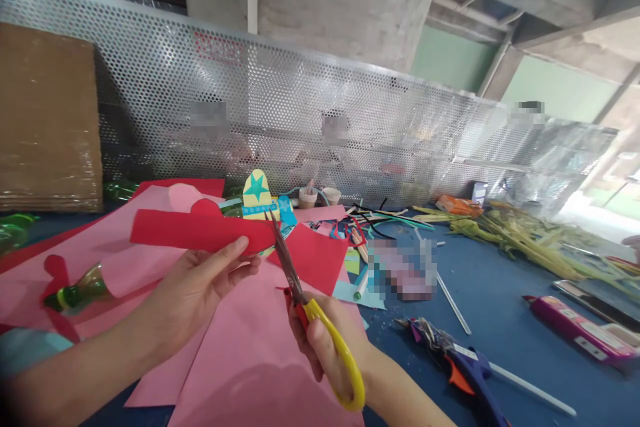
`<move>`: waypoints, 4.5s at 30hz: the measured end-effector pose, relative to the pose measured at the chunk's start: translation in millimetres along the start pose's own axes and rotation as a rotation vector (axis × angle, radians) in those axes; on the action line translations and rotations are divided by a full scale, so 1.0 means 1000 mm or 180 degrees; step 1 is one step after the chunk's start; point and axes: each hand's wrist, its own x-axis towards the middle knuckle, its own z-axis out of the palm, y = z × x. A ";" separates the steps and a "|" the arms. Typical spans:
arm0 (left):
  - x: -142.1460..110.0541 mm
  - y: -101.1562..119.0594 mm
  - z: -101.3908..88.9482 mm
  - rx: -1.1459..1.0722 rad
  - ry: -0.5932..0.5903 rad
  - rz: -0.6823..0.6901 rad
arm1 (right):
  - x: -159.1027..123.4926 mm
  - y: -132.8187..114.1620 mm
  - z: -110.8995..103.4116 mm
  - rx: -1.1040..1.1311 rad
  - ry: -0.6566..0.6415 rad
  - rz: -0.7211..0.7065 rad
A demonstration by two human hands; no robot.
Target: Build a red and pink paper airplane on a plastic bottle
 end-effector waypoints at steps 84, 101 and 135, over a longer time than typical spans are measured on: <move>0.015 0.010 -0.009 0.1155 -0.0176 0.0565 | 0.005 -0.021 0.005 -0.0753 0.0233 -0.0210; 0.020 0.010 -0.018 0.1810 -0.0413 0.0929 | 0.002 -0.021 0.005 -0.0738 0.0058 -0.0184; 0.015 0.016 -0.012 0.2314 -0.0287 0.0773 | 0.001 -0.020 0.007 -0.0944 0.0377 -0.0221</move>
